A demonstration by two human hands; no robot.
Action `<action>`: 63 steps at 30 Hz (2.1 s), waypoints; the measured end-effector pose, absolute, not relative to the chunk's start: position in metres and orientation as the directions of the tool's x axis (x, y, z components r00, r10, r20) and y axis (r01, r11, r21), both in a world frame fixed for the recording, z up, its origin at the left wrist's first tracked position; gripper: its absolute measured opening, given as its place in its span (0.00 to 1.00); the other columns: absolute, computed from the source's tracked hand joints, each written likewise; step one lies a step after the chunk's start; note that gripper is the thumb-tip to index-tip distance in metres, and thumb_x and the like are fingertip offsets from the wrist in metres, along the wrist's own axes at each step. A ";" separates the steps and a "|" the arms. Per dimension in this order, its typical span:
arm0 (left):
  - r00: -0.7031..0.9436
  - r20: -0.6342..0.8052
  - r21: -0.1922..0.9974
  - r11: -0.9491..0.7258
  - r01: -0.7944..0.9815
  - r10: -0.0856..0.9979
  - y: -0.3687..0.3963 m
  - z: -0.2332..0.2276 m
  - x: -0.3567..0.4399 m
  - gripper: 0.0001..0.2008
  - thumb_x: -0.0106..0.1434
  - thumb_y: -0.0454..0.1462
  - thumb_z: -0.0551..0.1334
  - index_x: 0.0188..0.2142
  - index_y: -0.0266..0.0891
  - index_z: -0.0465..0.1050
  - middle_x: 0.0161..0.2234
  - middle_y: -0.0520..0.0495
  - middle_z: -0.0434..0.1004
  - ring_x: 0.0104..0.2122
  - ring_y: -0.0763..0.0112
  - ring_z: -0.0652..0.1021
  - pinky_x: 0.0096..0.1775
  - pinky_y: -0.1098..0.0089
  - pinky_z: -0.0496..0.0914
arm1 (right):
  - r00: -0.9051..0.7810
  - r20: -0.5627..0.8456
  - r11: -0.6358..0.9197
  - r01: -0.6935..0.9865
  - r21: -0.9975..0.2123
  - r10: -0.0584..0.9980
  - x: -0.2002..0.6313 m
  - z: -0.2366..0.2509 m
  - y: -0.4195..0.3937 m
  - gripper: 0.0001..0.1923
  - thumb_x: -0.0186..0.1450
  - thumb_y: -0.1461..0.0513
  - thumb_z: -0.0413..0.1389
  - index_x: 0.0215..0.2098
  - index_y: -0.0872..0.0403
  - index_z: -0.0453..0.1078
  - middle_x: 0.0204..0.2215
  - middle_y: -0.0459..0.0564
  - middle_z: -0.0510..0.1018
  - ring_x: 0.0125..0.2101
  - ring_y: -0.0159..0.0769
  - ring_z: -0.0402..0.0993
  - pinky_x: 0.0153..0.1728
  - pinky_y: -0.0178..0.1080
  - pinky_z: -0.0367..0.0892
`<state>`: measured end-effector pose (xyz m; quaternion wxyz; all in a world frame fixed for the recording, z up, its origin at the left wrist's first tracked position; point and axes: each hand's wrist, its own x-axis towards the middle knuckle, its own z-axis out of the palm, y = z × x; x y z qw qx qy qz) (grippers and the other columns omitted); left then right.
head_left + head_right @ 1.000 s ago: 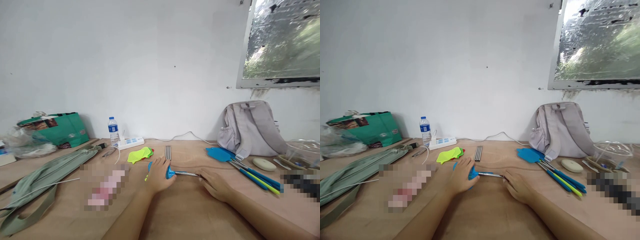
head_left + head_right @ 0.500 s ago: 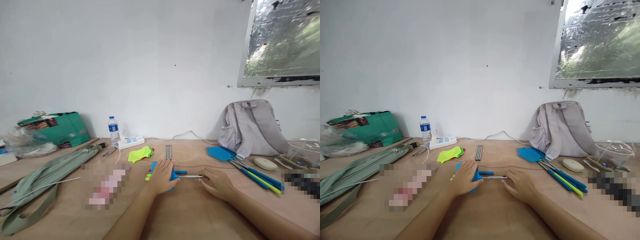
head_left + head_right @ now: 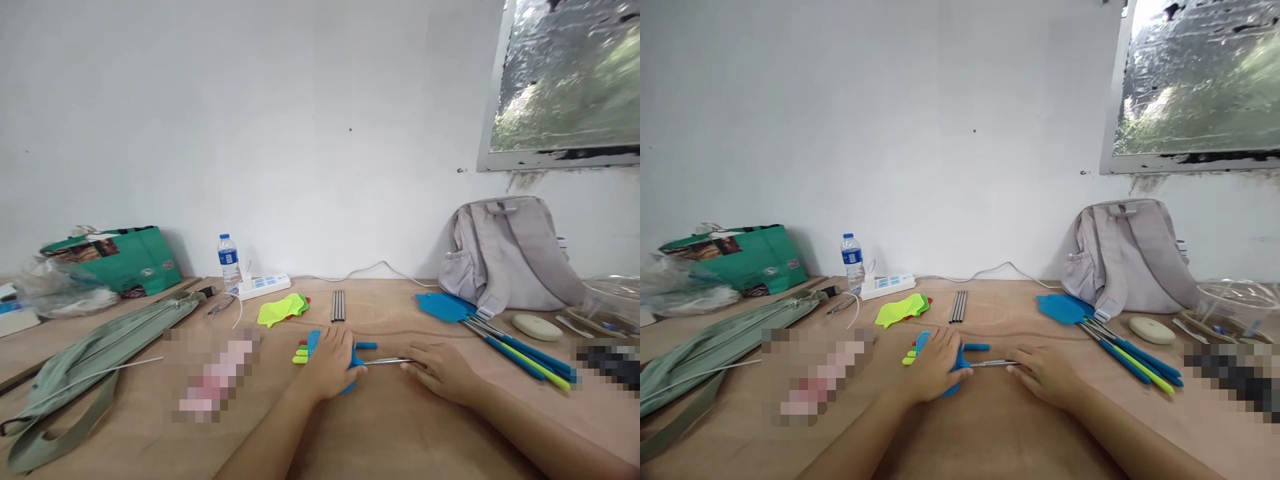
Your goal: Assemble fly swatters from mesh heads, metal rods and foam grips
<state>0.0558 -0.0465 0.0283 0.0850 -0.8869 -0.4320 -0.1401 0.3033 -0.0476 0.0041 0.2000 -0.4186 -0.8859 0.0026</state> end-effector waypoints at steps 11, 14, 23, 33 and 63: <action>0.610 0.417 -0.188 -0.592 0.783 0.674 -0.054 0.036 0.064 0.13 0.58 0.45 0.55 0.36 0.38 0.60 0.38 0.46 0.64 0.39 0.61 0.64 0.43 0.60 0.59 | -0.485 0.269 0.555 0.737 -0.386 0.832 0.295 0.002 -0.048 0.21 0.63 0.49 0.40 0.39 0.49 0.70 0.36 0.50 0.77 0.34 0.39 0.72 0.35 0.39 0.64; 0.603 0.460 -0.243 -0.561 0.792 0.652 -0.050 0.031 0.062 0.14 0.59 0.43 0.53 0.40 0.37 0.61 0.41 0.43 0.65 0.44 0.59 0.65 0.47 0.57 0.58 | -0.438 0.297 0.528 0.736 -0.423 0.848 0.288 0.000 -0.049 0.21 0.63 0.49 0.41 0.40 0.49 0.70 0.38 0.50 0.76 0.37 0.41 0.71 0.37 0.42 0.64; 0.761 0.498 -0.426 -0.646 0.633 0.417 -0.045 0.016 0.079 0.16 0.62 0.32 0.47 0.50 0.38 0.59 0.54 0.44 0.61 0.56 0.65 0.56 0.55 0.62 0.50 | -0.294 0.411 0.502 0.595 -0.628 0.863 0.251 -0.007 -0.059 0.18 0.64 0.52 0.41 0.40 0.50 0.68 0.36 0.50 0.76 0.35 0.40 0.72 0.36 0.42 0.66; 0.775 0.457 -0.361 -0.705 0.610 0.437 -0.038 0.029 0.059 0.13 0.62 0.34 0.47 0.46 0.40 0.62 0.36 0.48 0.70 0.40 0.69 0.69 0.46 0.68 0.59 | -0.267 0.444 0.493 0.684 -0.538 0.855 0.255 -0.007 -0.061 0.19 0.63 0.52 0.41 0.45 0.49 0.66 0.41 0.49 0.75 0.40 0.40 0.71 0.40 0.43 0.65; 0.548 0.673 -0.234 -0.560 0.795 0.497 -0.009 0.020 0.015 0.20 0.57 0.26 0.45 0.47 0.39 0.63 0.40 0.43 0.69 0.42 0.66 0.69 0.44 0.63 0.63 | -0.217 0.352 0.399 0.685 -0.610 0.911 0.256 -0.014 -0.037 0.09 0.58 0.60 0.47 0.30 0.53 0.69 0.32 0.49 0.76 0.35 0.37 0.70 0.37 0.40 0.64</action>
